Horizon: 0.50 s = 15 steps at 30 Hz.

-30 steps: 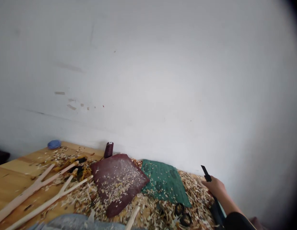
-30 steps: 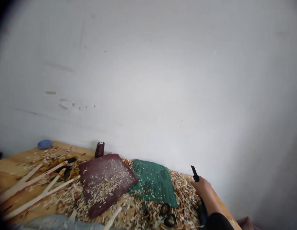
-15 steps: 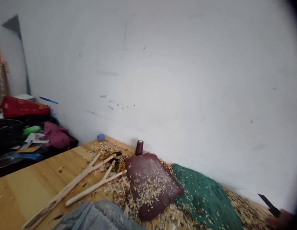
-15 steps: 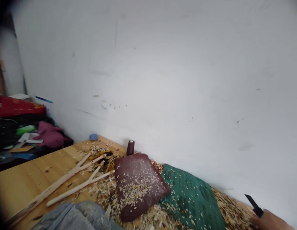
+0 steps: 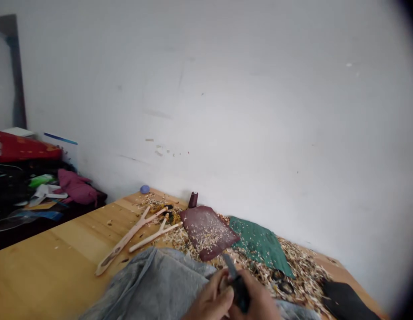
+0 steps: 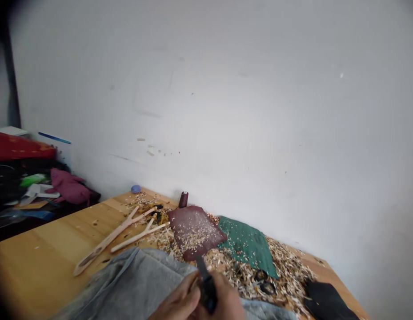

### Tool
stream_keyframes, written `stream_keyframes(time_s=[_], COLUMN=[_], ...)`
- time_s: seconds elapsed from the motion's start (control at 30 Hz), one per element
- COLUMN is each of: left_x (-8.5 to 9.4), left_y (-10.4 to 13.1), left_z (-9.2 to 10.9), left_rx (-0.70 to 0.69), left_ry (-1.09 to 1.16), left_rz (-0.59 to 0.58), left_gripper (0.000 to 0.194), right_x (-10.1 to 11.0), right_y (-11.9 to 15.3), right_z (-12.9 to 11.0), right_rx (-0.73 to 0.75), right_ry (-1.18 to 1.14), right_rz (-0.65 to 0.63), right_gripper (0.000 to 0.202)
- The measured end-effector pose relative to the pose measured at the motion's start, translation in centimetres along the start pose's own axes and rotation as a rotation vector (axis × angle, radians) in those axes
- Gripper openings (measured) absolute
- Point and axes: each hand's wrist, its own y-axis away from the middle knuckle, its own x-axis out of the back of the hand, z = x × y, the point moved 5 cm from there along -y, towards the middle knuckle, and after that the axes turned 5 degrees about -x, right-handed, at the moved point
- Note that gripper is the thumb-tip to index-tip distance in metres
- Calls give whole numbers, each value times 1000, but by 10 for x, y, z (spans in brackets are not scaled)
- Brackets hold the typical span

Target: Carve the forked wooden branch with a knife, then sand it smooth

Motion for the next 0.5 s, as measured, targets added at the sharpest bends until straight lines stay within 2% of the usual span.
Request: stream_keyframes(time_s=[0.07,0.13,0.23,0.3,0.37,0.4,0.43,0.5], left_x=[-7,-8,-5,1,8,11,14,19], left_y=[-5,-7,-10,-15,-21,-23,-25,-25], left_z=[-1,-6,-11,-9,-2,1,3,5], left_rx=[-13,50,189,194,121,97,88,86], left_ry=[146,207,208,167,120,112,108,98], left_rz=[7,41,91,142,179,183,182,180], left_gripper=[47,39,36,38,41,41,41,42], right_x=[-24,-32,-15,8,30,36,39,30], right_y=[13,15,9,7,8,9,12,18], right_z=[-11,-10,11,37,63,72,79,86], right_rx=[11,14,-86,-241,-361,-375,-374,-352], right_ry=[-21,-87,-215,-193,-11,120,252,476], right_rz=[15,-89,-226,-195,-76,-36,-22,-95], right_gripper=[33,33,43,51,51,47,42,29])
